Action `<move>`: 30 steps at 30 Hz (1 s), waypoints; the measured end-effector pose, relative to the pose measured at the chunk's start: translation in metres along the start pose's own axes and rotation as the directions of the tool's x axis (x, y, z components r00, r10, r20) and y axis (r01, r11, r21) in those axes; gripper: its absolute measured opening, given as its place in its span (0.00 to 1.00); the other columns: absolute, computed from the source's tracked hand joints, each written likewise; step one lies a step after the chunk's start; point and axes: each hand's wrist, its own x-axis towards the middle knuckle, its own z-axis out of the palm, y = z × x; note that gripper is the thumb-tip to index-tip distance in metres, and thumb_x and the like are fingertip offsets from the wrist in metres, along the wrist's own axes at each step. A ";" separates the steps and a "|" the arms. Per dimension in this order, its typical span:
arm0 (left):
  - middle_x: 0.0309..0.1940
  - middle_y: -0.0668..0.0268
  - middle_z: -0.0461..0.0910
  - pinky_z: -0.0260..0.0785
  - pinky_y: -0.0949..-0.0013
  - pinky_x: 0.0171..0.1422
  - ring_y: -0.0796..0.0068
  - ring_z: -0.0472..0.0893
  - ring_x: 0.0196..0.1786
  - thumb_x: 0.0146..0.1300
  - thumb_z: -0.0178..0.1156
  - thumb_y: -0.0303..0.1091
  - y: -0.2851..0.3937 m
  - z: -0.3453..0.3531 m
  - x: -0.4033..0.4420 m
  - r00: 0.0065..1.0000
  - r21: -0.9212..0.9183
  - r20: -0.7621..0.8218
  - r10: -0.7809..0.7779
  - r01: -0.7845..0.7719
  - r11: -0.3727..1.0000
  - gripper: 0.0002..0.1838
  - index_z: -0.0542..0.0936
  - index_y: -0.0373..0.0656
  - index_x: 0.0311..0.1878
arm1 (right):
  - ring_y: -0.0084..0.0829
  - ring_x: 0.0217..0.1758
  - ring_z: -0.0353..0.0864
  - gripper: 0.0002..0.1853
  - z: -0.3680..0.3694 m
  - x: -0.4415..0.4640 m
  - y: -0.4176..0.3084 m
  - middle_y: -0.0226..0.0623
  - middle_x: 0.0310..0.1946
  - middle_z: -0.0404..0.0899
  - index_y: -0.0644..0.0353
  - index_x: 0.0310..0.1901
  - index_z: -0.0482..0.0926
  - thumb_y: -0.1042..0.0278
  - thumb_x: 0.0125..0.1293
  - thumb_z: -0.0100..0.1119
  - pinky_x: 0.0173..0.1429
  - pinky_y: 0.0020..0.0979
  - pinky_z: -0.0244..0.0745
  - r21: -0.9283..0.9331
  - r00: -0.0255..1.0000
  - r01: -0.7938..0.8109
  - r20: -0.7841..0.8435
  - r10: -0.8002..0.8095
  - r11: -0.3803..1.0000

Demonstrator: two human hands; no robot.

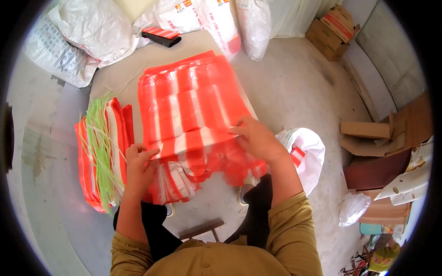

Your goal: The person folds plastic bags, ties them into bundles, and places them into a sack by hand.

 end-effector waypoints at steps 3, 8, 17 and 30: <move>0.47 0.63 0.82 0.72 0.66 0.53 0.65 0.79 0.49 0.61 0.65 0.19 -0.012 0.001 0.000 0.996 -0.377 0.011 -0.088 0.085 0.922 0.13 0.87 0.39 0.49 | 0.32 0.53 0.82 0.14 -0.011 0.000 0.001 0.36 0.54 0.77 0.62 0.52 0.85 0.80 0.65 0.64 0.54 0.33 0.78 0.158 0.999 -0.023 0.048 0.016 0.987; 0.42 0.70 0.82 0.72 0.73 0.51 0.81 0.79 0.45 0.73 0.62 0.28 -0.016 0.002 0.008 0.781 -0.531 0.341 -0.522 0.619 0.579 0.08 0.83 0.36 0.50 | 0.22 0.43 0.79 0.08 -0.011 0.011 -0.001 0.32 0.42 0.81 0.65 0.48 0.84 0.72 0.72 0.64 0.48 0.28 0.76 0.466 0.941 -0.324 0.074 0.329 0.823; 0.53 0.55 0.83 0.74 0.63 0.61 0.61 0.83 0.55 0.68 0.67 0.34 -0.030 0.042 0.011 0.857 -0.394 0.101 -0.505 0.500 0.771 0.23 0.74 0.41 0.64 | 0.37 0.44 0.87 0.20 0.038 0.040 0.037 0.46 0.44 0.87 0.63 0.52 0.82 0.54 0.71 0.66 0.50 0.36 0.80 0.359 0.894 -0.350 -0.148 0.423 0.865; 0.65 0.53 0.77 0.69 0.49 0.70 0.50 0.75 0.69 0.62 0.68 0.35 -0.005 0.031 0.015 0.977 0.224 -0.023 -0.214 0.213 0.951 0.25 0.79 0.45 0.63 | 0.43 0.67 0.76 0.24 0.034 0.036 0.006 0.39 0.61 0.81 0.59 0.58 0.81 0.70 0.58 0.72 0.68 0.45 0.74 -0.132 0.982 0.185 -0.015 -0.189 0.974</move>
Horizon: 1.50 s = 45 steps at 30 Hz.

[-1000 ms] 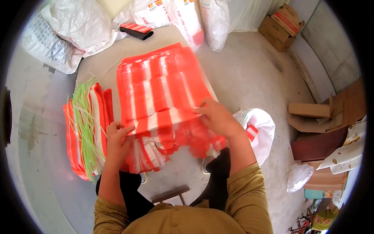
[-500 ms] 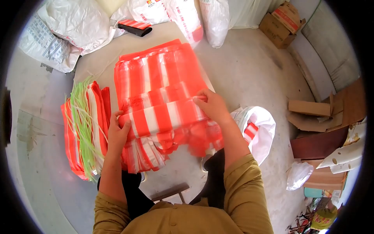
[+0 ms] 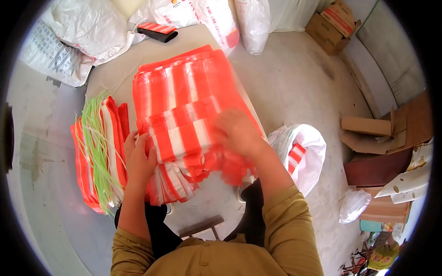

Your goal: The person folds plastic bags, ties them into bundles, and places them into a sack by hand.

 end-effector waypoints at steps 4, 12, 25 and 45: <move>0.69 0.55 0.75 0.60 0.42 0.77 0.50 0.68 0.77 0.58 0.70 0.36 0.009 -0.013 0.002 0.929 -0.042 0.240 0.283 -0.281 0.959 0.29 0.79 0.46 0.65 | 0.45 0.73 0.71 0.29 -0.001 -0.008 -0.022 0.42 0.67 0.77 0.60 0.61 0.80 0.75 0.53 0.70 0.76 0.45 0.65 -0.002 0.993 0.119 0.013 -0.119 0.993; 0.70 0.54 0.75 0.58 0.43 0.79 0.50 0.70 0.76 0.51 0.67 0.27 0.010 -0.011 -0.001 0.914 -0.069 0.286 0.287 -0.280 0.958 0.35 0.76 0.43 0.68 | 0.42 0.74 0.71 0.29 0.009 -0.001 -0.018 0.40 0.67 0.77 0.58 0.62 0.79 0.77 0.54 0.67 0.75 0.44 0.67 -0.153 0.994 0.102 0.044 -0.096 0.983; 0.67 0.55 0.79 0.68 0.56 0.76 0.50 0.74 0.73 0.53 0.66 0.22 -0.007 -0.029 0.001 0.912 -0.343 0.303 0.277 -0.167 0.924 0.29 0.81 0.42 0.63 | 0.44 0.75 0.71 0.30 -0.022 0.005 -0.022 0.40 0.68 0.78 0.59 0.63 0.79 0.75 0.54 0.67 0.78 0.43 0.68 -0.086 0.981 -0.059 0.181 0.074 0.995; 0.61 0.54 0.83 0.72 0.53 0.73 0.49 0.77 0.70 0.52 0.62 0.18 -0.012 -0.014 0.004 0.942 -0.291 0.203 0.267 -0.203 0.935 0.27 0.84 0.41 0.59 | 0.47 0.71 0.72 0.26 0.006 0.008 0.001 0.42 0.64 0.79 0.59 0.57 0.80 0.79 0.53 0.62 0.72 0.44 0.70 -0.230 0.997 0.075 0.006 -0.076 0.970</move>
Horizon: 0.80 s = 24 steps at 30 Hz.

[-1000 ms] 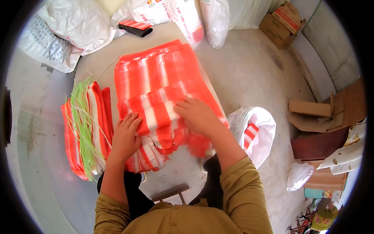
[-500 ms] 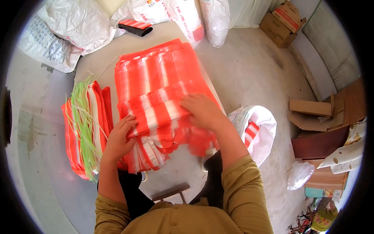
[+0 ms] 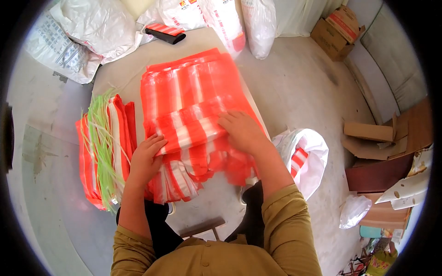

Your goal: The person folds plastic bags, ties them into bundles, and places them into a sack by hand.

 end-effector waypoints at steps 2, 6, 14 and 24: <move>0.58 0.55 0.85 0.73 0.56 0.70 0.52 0.80 0.66 0.56 0.63 0.18 0.004 -0.006 0.000 1.000 -0.078 0.004 -0.022 0.022 0.997 0.24 0.85 0.39 0.58 | 0.49 0.66 0.76 0.24 -0.010 0.001 -0.003 0.44 0.60 0.80 0.59 0.55 0.81 0.78 0.53 0.62 0.68 0.46 0.73 0.082 0.990 -0.132 0.060 0.127 0.988; 0.47 0.59 0.87 0.75 0.65 0.61 0.63 0.85 0.53 0.67 0.65 0.26 0.000 -0.009 -0.009 0.950 -0.440 0.063 -0.307 0.302 0.846 0.13 0.85 0.38 0.54 | 0.54 0.53 0.80 0.20 -0.024 0.001 0.005 0.48 0.55 0.83 0.59 0.54 0.82 0.75 0.57 0.63 0.57 0.47 0.77 0.156 0.988 -0.146 0.068 0.137 0.977; 0.46 0.68 0.82 0.73 0.74 0.56 0.80 0.79 0.48 0.74 0.63 0.33 -0.005 -0.010 0.000 0.803 -0.674 0.077 -0.591 0.478 0.563 0.15 0.82 0.36 0.58 | 0.34 0.56 0.81 0.25 -0.025 -0.003 0.012 0.41 0.55 0.83 0.60 0.65 0.77 0.67 0.67 0.71 0.61 0.32 0.77 0.715 0.887 -0.398 0.139 0.441 0.575; 0.71 0.47 0.71 0.66 0.52 0.75 0.49 0.73 0.71 0.66 0.64 0.30 -0.013 0.018 0.001 0.865 -0.059 -0.223 -0.450 0.448 0.892 0.27 0.77 0.43 0.69 | 0.53 0.65 0.78 0.23 0.024 0.018 0.007 0.49 0.63 0.79 0.58 0.63 0.79 0.67 0.67 0.66 0.68 0.48 0.75 -0.090 0.904 -0.359 -0.282 0.322 0.929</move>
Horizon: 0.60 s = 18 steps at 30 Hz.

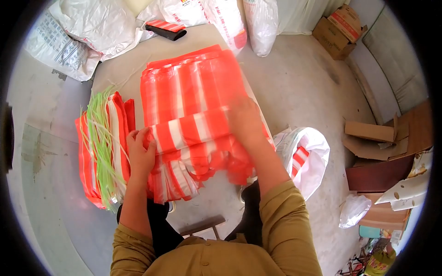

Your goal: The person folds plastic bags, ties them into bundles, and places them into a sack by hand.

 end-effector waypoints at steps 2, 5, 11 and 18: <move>0.74 0.49 0.68 0.62 0.47 0.78 0.47 0.70 0.74 0.65 0.66 0.33 0.013 -0.003 -0.002 0.970 0.232 -0.046 0.238 -0.222 0.947 0.30 0.76 0.44 0.71 | 0.51 0.70 0.75 0.21 0.011 -0.004 -0.007 0.46 0.66 0.78 0.57 0.62 0.80 0.69 0.67 0.65 0.72 0.50 0.72 0.121 0.964 0.264 -0.063 -0.258 0.957; 0.77 0.51 0.67 0.58 0.45 0.80 0.46 0.65 0.78 0.63 0.69 0.38 0.038 -0.001 -0.003 0.895 0.324 0.113 0.431 -0.443 0.836 0.32 0.76 0.44 0.71 | 0.47 0.79 0.65 0.26 0.004 -0.004 -0.069 0.42 0.73 0.72 0.55 0.68 0.76 0.61 0.71 0.62 0.82 0.50 0.57 0.284 0.923 0.345 0.073 -0.378 0.895; 0.80 0.53 0.64 0.57 0.45 0.81 0.48 0.63 0.81 0.62 0.70 0.42 0.027 0.016 -0.003 0.889 0.194 0.290 0.355 -0.417 0.888 0.39 0.71 0.45 0.76 | 0.46 0.85 0.56 0.38 0.005 -0.002 -0.068 0.40 0.80 0.63 0.52 0.77 0.68 0.50 0.68 0.66 0.86 0.50 0.49 0.300 0.867 0.251 0.354 -0.352 0.920; 0.79 0.50 0.64 0.57 0.48 0.82 0.47 0.63 0.81 0.64 0.68 0.42 0.022 0.008 -0.001 0.875 0.190 0.315 0.367 -0.437 0.879 0.38 0.70 0.42 0.76 | 0.47 0.86 0.52 0.40 -0.001 -0.002 -0.038 0.41 0.82 0.59 0.51 0.78 0.66 0.46 0.68 0.64 0.87 0.52 0.45 0.233 0.857 0.185 0.438 -0.272 0.955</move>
